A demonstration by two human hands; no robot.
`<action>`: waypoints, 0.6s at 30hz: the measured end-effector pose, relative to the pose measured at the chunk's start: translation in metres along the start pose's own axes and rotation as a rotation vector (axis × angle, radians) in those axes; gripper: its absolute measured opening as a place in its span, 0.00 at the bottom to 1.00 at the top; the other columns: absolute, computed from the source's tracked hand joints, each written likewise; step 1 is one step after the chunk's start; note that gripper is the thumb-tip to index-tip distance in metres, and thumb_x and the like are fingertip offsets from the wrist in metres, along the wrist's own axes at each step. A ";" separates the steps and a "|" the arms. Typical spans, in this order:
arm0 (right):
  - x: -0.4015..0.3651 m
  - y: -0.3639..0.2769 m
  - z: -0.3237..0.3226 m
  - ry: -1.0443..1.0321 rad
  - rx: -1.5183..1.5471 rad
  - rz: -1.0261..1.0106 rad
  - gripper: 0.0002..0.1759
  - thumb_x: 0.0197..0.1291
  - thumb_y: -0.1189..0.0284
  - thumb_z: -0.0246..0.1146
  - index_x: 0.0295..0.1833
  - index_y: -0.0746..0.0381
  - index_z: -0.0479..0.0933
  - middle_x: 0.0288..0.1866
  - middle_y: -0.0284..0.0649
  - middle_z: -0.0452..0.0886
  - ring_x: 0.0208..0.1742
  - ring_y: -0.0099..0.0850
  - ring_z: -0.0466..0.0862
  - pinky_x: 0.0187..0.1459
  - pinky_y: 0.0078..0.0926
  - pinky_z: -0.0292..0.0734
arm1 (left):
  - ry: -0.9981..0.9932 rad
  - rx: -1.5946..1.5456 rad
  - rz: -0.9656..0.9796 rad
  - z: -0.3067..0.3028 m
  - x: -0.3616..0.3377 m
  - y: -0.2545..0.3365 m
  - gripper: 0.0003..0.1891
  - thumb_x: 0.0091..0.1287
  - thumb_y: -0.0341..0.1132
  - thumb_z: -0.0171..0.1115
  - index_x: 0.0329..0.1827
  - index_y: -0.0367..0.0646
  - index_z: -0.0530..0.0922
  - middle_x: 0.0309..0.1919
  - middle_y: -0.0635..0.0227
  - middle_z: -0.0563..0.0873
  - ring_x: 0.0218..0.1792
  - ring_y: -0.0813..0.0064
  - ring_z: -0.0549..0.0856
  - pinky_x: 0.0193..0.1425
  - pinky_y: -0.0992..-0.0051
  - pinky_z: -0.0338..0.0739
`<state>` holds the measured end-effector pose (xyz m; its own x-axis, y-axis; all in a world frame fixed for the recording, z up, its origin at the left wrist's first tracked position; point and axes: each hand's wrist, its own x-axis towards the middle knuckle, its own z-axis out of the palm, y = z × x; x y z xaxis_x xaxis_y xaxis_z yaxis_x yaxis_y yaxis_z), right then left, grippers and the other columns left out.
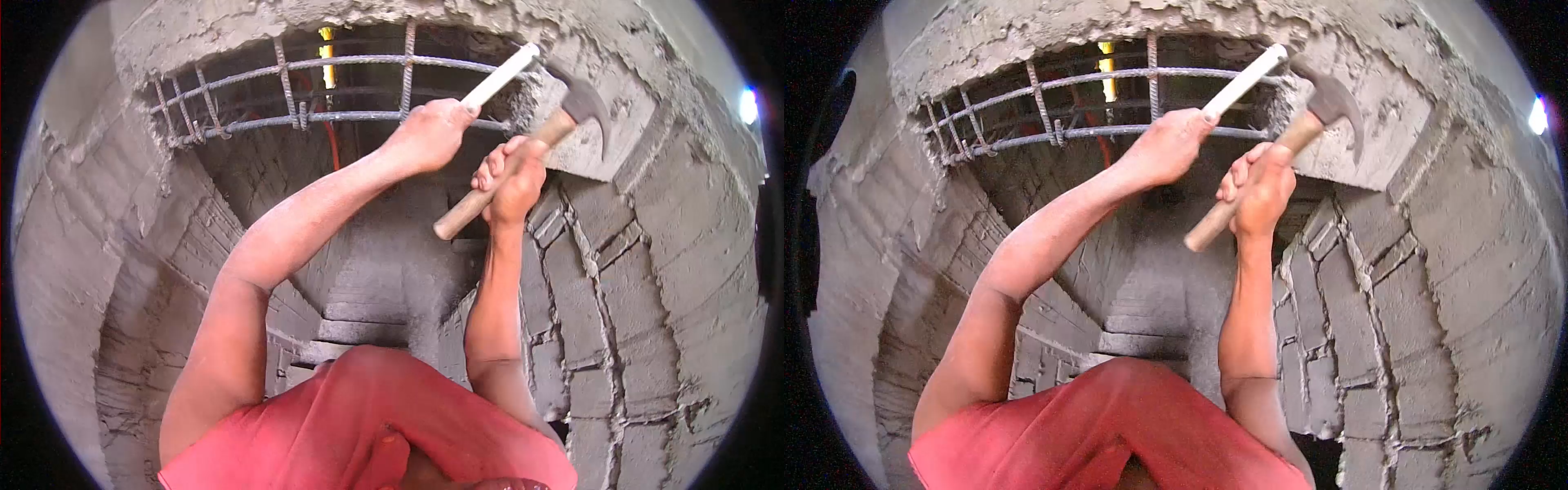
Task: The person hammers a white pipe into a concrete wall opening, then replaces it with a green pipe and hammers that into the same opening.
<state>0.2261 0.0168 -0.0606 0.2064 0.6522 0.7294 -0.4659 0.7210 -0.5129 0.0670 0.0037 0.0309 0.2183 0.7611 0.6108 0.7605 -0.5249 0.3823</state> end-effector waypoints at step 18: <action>0.004 -0.124 -0.013 -0.054 0.519 -0.493 0.40 0.54 0.23 0.53 0.45 0.51 0.76 0.29 0.34 0.75 0.22 0.30 0.70 0.30 0.40 0.73 | 0.047 0.036 0.058 -0.009 0.004 -0.004 0.26 0.82 0.50 0.41 0.37 0.35 0.74 0.29 0.45 0.78 0.33 0.42 0.79 0.41 0.53 0.73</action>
<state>0.2961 -0.0672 0.0002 0.4614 0.2570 0.8492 -0.6812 0.7158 0.1535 0.0591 0.0054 0.0381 0.2339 0.7107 0.6634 0.7689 -0.5528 0.3212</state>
